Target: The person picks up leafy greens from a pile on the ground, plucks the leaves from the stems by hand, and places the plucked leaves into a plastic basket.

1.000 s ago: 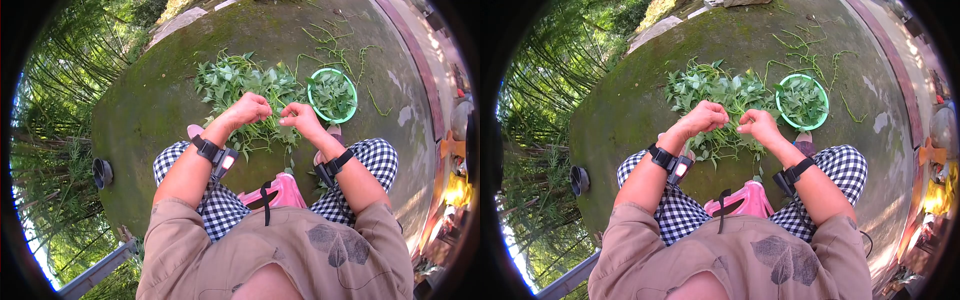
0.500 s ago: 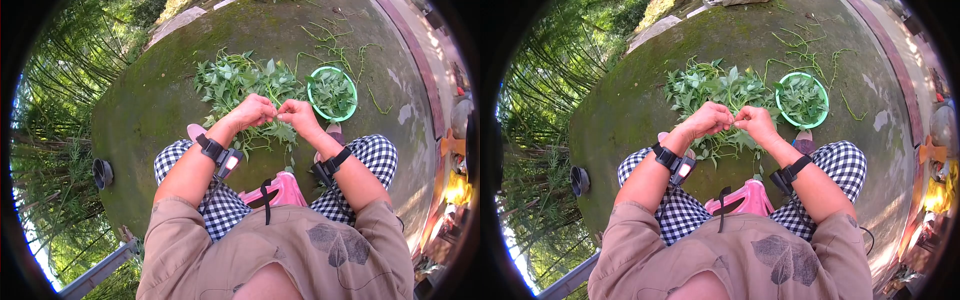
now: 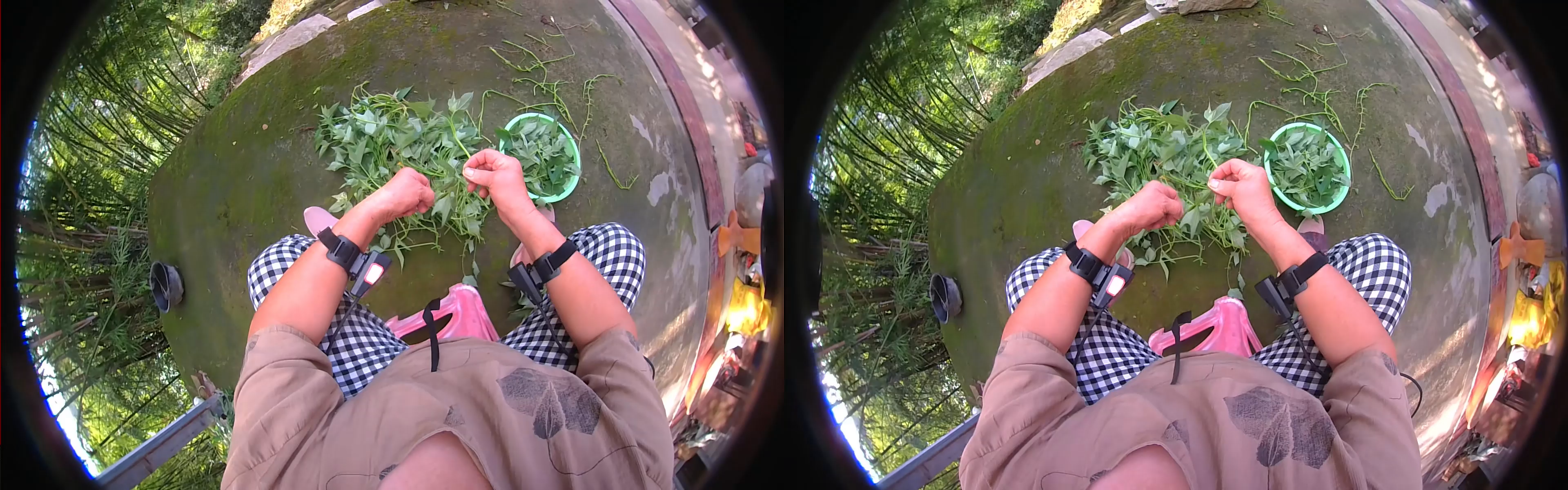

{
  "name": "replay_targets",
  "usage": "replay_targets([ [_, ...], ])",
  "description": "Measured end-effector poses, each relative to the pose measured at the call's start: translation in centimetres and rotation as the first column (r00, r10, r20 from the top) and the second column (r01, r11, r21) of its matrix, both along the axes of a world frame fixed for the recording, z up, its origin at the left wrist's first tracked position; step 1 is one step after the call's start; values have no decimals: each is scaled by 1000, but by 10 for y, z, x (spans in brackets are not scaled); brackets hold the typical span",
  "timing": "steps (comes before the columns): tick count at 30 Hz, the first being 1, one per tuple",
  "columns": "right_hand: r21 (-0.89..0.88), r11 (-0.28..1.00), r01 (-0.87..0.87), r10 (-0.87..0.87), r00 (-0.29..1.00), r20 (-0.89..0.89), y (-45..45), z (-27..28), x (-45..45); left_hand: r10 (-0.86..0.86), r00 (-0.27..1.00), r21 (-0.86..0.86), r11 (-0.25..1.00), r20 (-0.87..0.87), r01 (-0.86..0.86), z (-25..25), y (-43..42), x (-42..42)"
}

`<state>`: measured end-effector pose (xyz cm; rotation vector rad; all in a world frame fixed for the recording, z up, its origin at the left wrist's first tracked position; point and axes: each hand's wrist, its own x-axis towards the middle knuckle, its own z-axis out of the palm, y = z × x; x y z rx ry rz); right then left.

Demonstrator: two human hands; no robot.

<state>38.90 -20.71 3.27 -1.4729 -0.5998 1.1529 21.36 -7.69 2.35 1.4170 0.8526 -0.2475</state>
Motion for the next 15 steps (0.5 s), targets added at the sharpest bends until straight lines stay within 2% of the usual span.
replay_targets([
  [2, 7, 999, 40, -40, 999, -13, 0, 4, 9, -46, 998, 54, 997, -41, 48, -5, 2, -5],
  [5, 27, 996, 87, -87, 996, -15, -1, 6, 21, -213, 961, 232, 940, -174, 250, -22, 7, -17],
  [6, 29, 994, 102, -102, 995, -14, -2, 8, 25, -326, 901, 272, 874, -287, 403, -27, 10, -18],
  [9, 32, 991, 126, -126, 992, -20, -4, 6, 33, -484, 843, 579, 627, -233, 520, -30, 2, -35],
  [10, 24, 992, 124, -124, 992, -26, -4, 6, 34, -438, 816, 509, 639, -377, 577, -23, -2, -32],
  [13, -26, 994, 104, -105, 993, -46, -3, 8, 29, -243, 868, 557, 685, -433, 469, -8, -5, -22],
  [15, -71, 994, 84, -88, 995, -55, -4, 8, 22, -161, 970, 438, 870, -181, 226, -13, 7, -14],
])
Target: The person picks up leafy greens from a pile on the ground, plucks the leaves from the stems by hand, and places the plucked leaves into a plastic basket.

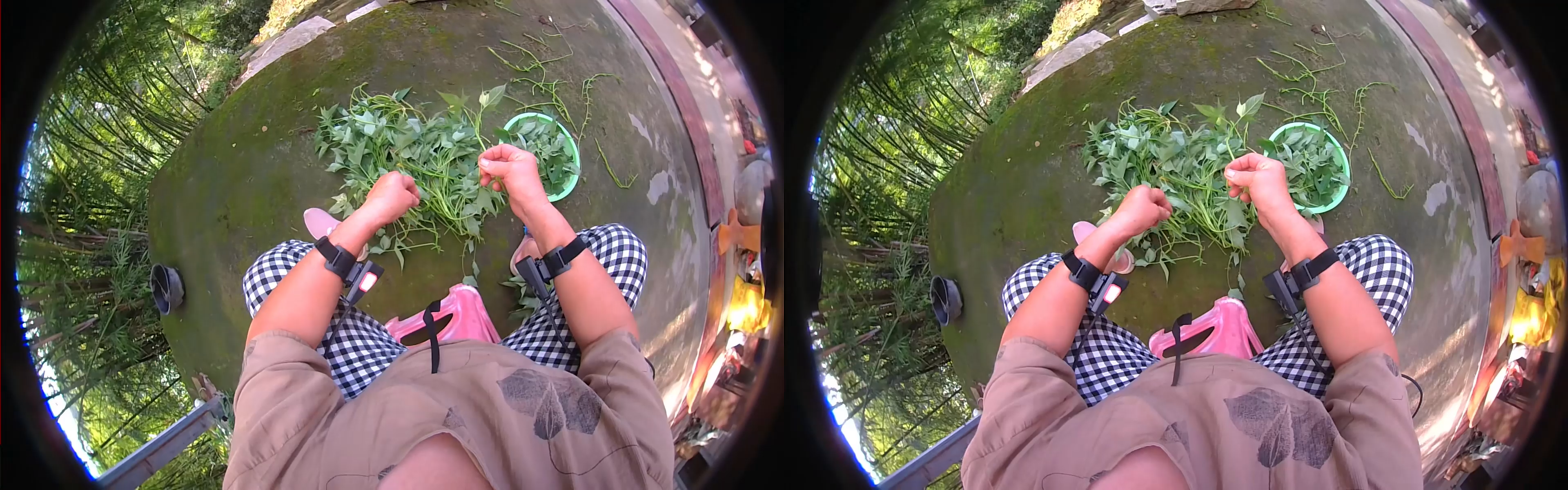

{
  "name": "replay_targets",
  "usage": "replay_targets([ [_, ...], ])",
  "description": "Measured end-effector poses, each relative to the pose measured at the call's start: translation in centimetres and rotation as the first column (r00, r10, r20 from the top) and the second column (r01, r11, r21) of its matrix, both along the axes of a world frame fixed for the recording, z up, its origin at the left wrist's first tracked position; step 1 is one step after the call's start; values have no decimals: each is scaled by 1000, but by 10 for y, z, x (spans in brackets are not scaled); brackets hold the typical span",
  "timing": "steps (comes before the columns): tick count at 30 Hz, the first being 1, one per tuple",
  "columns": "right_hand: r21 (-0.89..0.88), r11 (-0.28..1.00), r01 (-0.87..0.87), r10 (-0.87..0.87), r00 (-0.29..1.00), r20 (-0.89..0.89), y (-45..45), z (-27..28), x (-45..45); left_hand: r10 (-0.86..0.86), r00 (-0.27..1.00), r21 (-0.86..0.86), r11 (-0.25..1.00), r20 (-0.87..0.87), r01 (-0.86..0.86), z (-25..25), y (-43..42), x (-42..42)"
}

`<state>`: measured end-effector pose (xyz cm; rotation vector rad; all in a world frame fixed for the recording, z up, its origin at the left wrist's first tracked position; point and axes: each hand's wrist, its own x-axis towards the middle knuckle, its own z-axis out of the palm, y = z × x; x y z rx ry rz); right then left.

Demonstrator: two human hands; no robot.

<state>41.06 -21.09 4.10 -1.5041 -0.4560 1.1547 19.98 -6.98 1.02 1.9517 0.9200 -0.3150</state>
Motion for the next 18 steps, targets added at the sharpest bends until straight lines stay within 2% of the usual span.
replay_targets([
  [2, -6, 1000, -17, 17, 1000, -16, 0, -3, -5, 165, 976, -238, 963, 142, -129, -3, 3, 5],
  [4, -14, 999, -35, 34, 999, -36, 2, -3, -12, 321, 927, -448, 870, 194, -207, 27, -8, 15],
  [8, -15, 997, -75, 75, 996, -42, 5, -9, -23, 395, 899, -614, 762, 190, -205, 25, -25, 26],
  [15, -10, 992, -130, 129, 992, -9, 1, -10, -27, 424, 886, -707, 684, 186, -178, 9, -34, 29],
  [18, -7, 999, -51, 52, 998, 43, -2, -5, -26, 404, 896, -596, 771, 185, -224, 7, -30, 29],
])
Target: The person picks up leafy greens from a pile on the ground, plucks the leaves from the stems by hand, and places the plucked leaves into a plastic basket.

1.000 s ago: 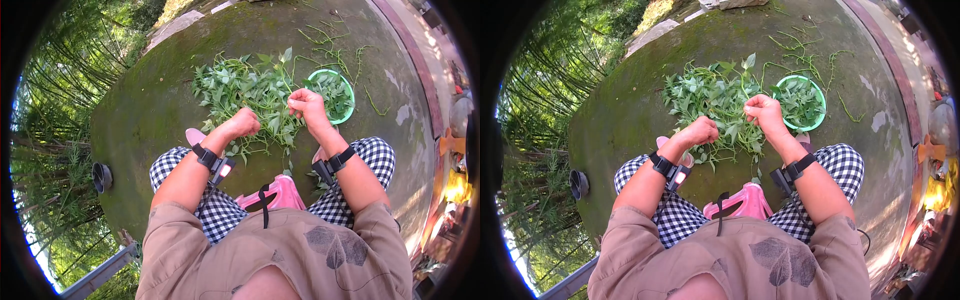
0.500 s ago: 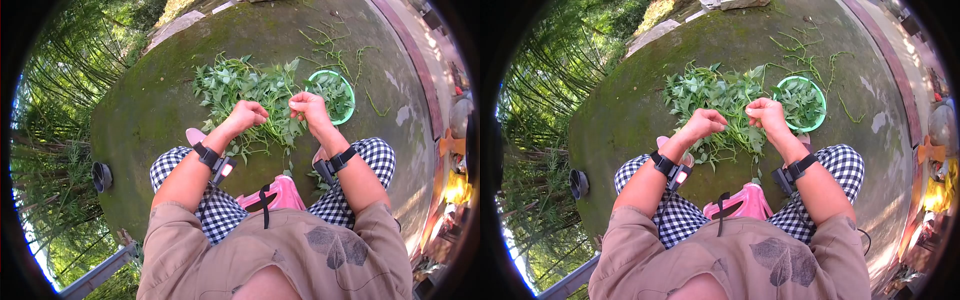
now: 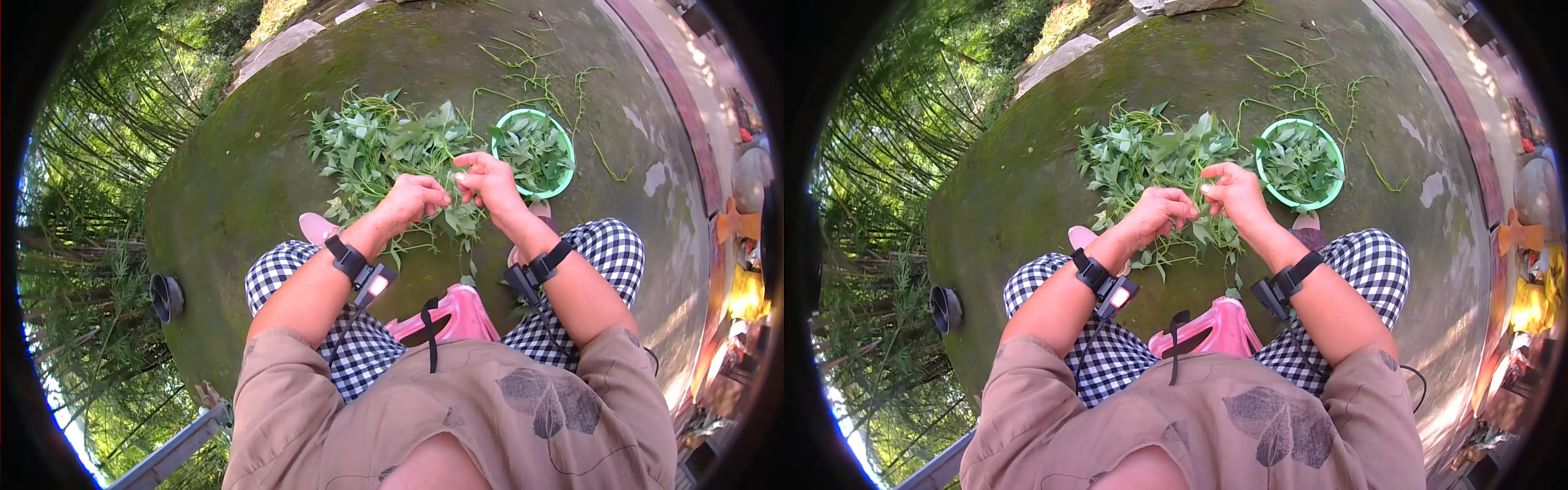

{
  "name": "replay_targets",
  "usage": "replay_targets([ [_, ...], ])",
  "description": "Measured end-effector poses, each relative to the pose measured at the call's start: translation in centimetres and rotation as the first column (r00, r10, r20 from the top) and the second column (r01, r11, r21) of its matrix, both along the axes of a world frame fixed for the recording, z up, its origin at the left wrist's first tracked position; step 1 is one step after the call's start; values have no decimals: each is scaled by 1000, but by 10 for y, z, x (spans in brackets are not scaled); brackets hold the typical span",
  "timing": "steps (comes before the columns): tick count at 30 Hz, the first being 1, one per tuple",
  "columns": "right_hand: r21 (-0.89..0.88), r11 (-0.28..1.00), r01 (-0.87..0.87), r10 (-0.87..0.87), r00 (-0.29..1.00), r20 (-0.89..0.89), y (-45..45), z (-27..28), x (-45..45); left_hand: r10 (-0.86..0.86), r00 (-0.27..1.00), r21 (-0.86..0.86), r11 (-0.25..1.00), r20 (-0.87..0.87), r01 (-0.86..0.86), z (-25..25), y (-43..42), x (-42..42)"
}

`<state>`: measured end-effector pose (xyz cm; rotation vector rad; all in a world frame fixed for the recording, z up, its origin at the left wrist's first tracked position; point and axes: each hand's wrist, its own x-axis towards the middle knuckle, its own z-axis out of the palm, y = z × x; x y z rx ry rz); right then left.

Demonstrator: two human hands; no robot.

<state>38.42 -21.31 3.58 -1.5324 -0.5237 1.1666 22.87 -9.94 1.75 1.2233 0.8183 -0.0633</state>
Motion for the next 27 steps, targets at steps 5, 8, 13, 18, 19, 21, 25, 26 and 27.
replay_targets([
  [5, -234, 969, 76, -58, 995, 85, -4, -15, 7, 155, 988, -87, 984, 4, -155, 5, 24, -3],
  [8, -253, 964, -82, 90, 996, 19, -8, -23, 18, 197, 980, -6, 980, 5, -197, 17, 34, -8],
  [13, -277, 931, -239, 289, 944, 157, -7, -1, 21, 220, 974, 70, 972, 51, -224, 21, 49, -13],
  [18, -272, 845, -460, 511, 845, 160, -7, 6, 31, 41, 997, 538, 840, 68, -71, 13, 52, -16],
  [19, -263, 833, -486, 534, 832, 152, -7, 8, 31, -34, 998, 610, 792, 59, -9, 9, 50, -16],
  [21, -247, 822, -514, 555, 819, 145, -6, 12, 30, -196, 981, 694, 707, 1, 140, 4, 48, -16],
  [25, -179, 860, -477, 503, 851, 149, -6, 3, 34, -247, 966, 420, 871, -77, 255, 27, 33, -15],
  [26, -199, 865, -460, 495, 847, 195, -6, 0, 34, -251, 966, 390, 885, -55, 252, 27, 31, -15],
  [27, -219, 870, -441, 486, 840, 240, -6, 0, 33, -255, 966, 359, 899, -33, 250, 26, 29, -15],
])
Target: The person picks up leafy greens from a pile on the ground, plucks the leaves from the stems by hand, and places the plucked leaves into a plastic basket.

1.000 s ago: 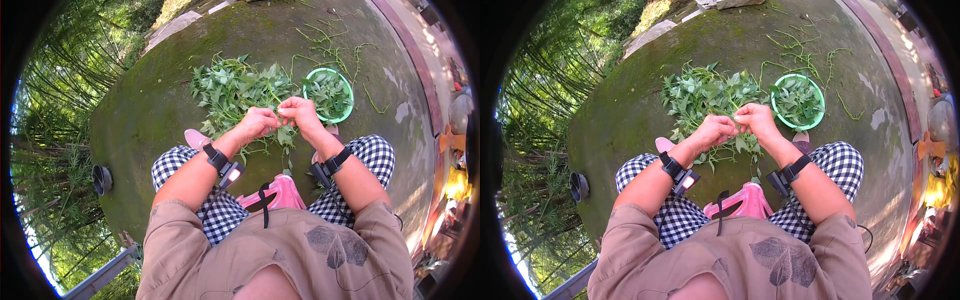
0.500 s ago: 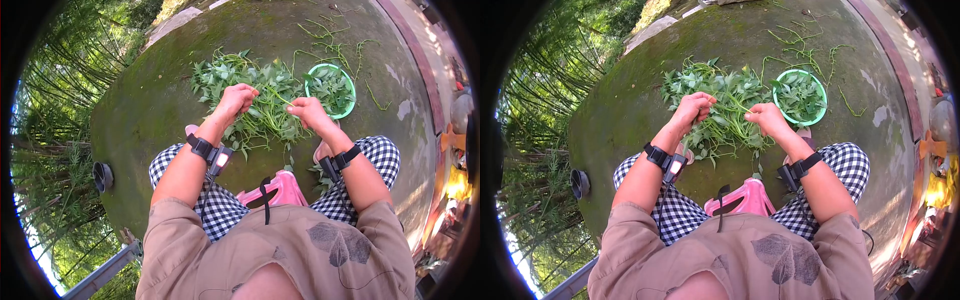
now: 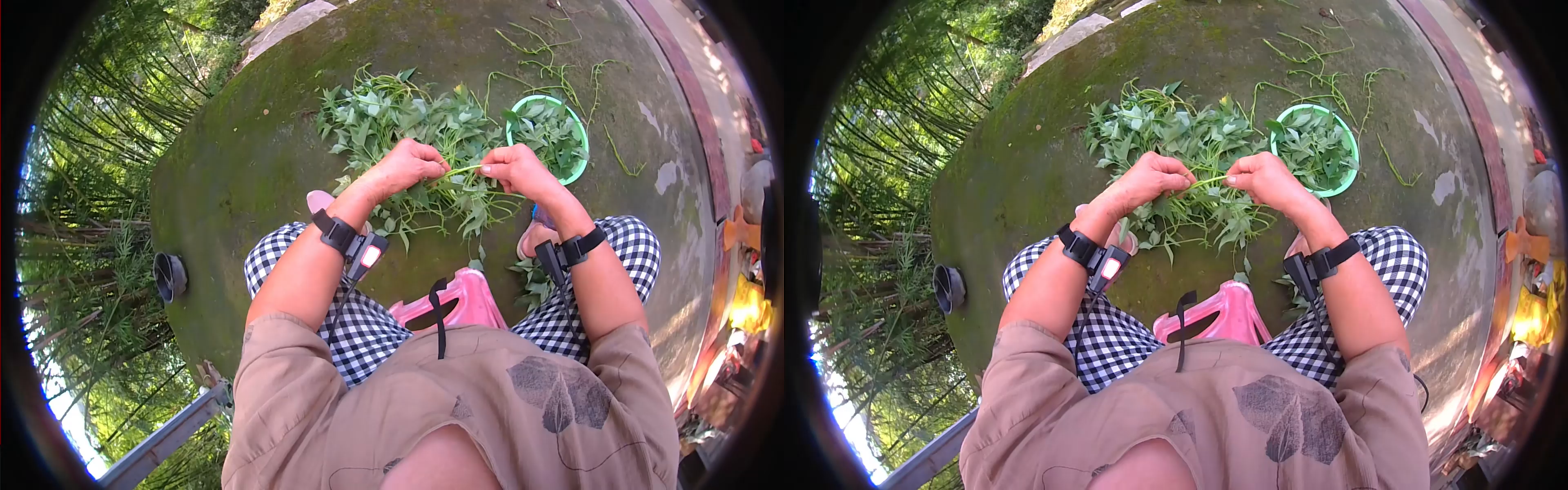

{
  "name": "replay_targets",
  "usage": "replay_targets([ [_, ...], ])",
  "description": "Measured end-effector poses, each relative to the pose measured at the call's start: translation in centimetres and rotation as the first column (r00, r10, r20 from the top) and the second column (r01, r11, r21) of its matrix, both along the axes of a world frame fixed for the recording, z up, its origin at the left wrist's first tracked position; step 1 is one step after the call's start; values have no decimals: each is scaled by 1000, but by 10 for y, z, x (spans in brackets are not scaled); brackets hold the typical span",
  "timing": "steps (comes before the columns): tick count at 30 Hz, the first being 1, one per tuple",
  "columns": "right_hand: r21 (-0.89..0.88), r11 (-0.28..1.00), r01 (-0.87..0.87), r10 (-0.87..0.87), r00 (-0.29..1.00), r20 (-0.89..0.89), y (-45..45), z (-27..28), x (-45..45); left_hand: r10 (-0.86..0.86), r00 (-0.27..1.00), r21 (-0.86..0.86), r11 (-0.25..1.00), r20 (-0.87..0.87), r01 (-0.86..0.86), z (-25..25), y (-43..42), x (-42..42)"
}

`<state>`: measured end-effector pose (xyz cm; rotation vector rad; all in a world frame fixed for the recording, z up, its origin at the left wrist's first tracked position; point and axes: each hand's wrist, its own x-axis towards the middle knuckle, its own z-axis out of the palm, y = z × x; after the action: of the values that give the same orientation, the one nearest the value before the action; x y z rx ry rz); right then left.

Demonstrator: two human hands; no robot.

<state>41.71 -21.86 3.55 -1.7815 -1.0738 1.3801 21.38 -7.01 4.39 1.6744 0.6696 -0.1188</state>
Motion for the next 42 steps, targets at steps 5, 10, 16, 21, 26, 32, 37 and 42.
replay_targets([
  [5, 196, 977, -77, 25, 966, 258, -2, -17, -5, -45, 999, -76, 996, 13, 46, -4, -7, 1],
  [10, 261, 942, -212, 107, 925, 366, -2, 3, -20, -42, 999, -132, 990, -14, 40, -12, -13, 2],
  [16, 369, 899, -235, 50, 893, 446, -2, 1, -30, 260, 954, -264, 940, 151, -214, -38, -20, 6],
  [21, 337, 937, -90, -27, 944, 328, -2, -5, -21, 440, 897, -295, 864, 49, -408, -25, -1, 1],
  [26, 226, 971, 83, -151, 940, 306, -2, -16, -2, 644, 752, -425, 725, 141, -542, -11, 40, -12],
  [32, 151, 964, 217, -244, 951, 192, -6, -32, 12, 749, 617, -474, 646, 241, -598, 5, 76, -36],
  [37, 70, 965, 253, -261, 954, 148, -4, -25, 11, 687, 625, -568, 700, 370, -432, 9, 91, -45],
  [42, -7, 961, 275, -276, 961, -28, -2, -14, 6, 590, 792, -679, 648, 158, -346, 6, 61, -28],
])
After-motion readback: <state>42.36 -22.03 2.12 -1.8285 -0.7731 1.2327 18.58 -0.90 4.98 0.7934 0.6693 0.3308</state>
